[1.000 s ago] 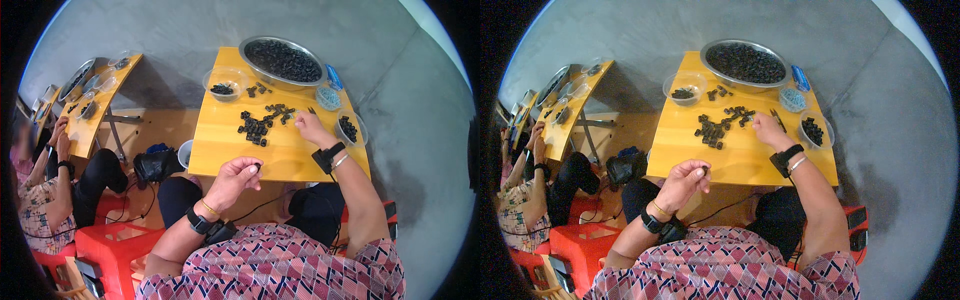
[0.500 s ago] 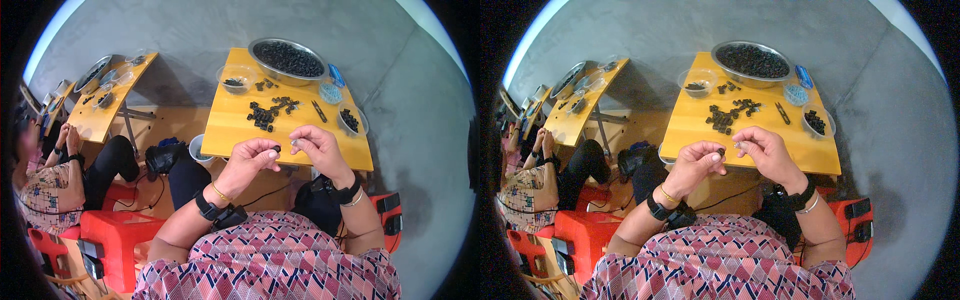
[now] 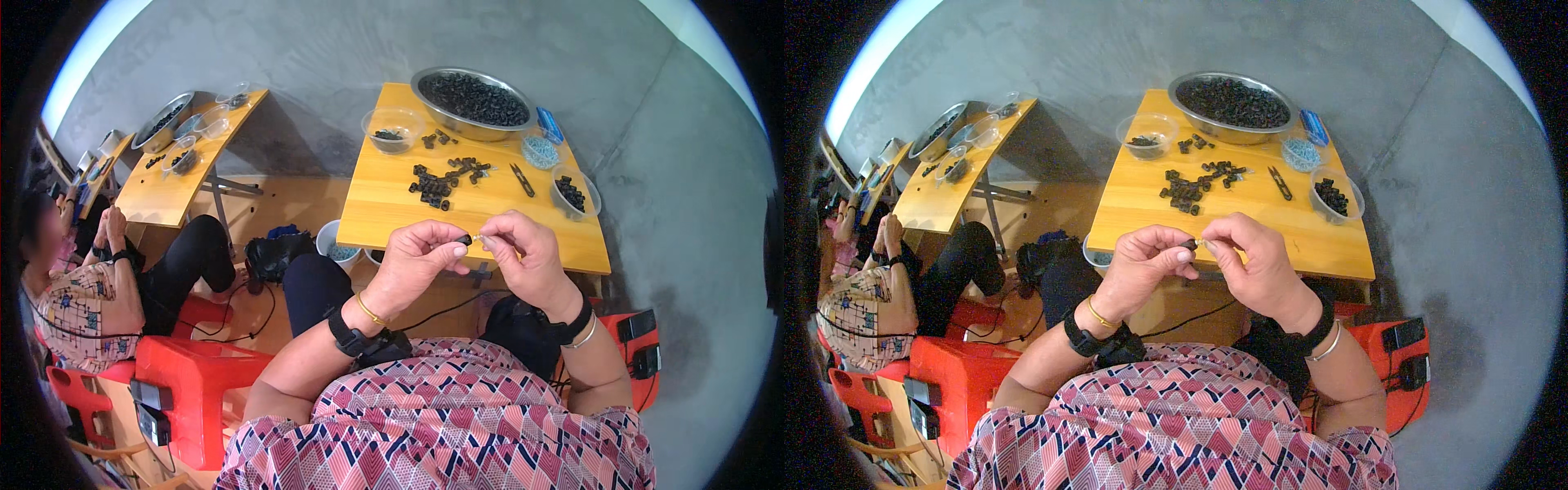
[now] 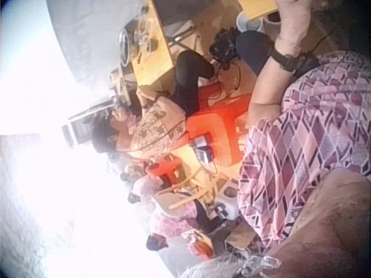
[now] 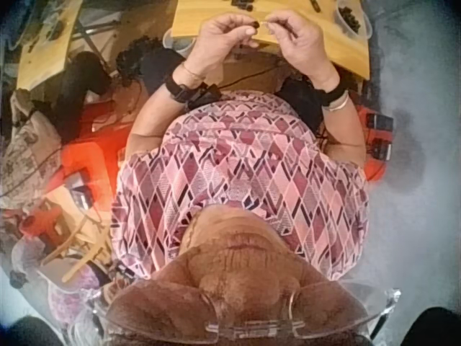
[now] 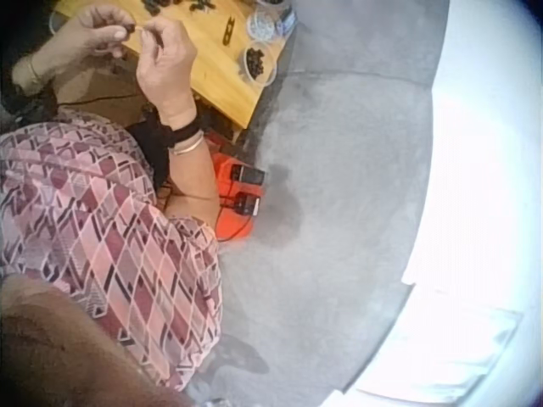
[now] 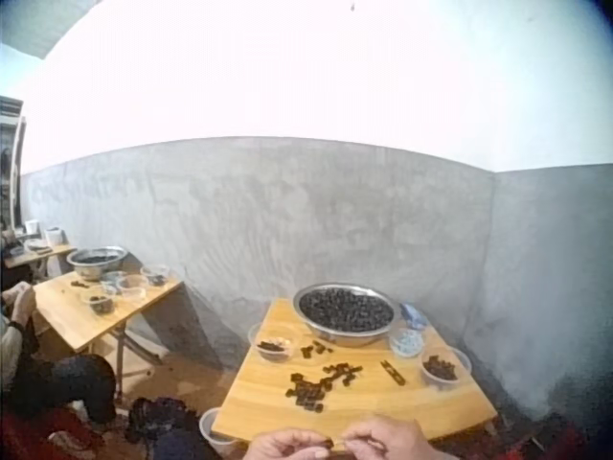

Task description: The person picks up a black plastic piece and a metal spring, inserts the spring into the piece, and then pushes a small metal pin into it. This assembly process is repeated for several units, which are then placed on the table.

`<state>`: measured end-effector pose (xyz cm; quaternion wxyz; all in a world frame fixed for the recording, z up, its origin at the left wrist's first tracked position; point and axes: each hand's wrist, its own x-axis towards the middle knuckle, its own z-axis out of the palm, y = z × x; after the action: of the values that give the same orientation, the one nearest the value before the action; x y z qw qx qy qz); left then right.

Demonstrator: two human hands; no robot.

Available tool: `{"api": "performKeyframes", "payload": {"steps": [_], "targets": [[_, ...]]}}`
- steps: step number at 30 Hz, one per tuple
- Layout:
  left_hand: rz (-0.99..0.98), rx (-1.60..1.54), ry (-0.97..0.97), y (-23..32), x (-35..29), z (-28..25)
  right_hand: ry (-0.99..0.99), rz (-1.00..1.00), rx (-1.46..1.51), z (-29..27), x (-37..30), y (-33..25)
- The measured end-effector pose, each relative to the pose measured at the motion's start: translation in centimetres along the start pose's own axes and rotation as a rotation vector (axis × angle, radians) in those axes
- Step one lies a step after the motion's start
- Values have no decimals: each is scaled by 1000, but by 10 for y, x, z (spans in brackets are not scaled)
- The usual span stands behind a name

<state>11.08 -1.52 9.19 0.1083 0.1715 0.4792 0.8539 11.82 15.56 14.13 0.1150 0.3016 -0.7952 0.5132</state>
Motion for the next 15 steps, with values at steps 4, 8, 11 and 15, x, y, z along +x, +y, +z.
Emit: {"api": "performKeyframes", "payload": {"steps": [4, 8, 11, 15], "targets": [[21, 71, 0, -2, 1, 0, 11, -188, -225, 1, 2, 3], [60, 149, 4, -8, 1, -4, -7, -217, -274, 6, 2, 2], [59, 168, -7, -7, 1, -4, -20, -225, -266, 10, 0, 2], [-36, 94, -24, -6, 2, -4, -38, -219, -261, 8, 0, 5]]}}
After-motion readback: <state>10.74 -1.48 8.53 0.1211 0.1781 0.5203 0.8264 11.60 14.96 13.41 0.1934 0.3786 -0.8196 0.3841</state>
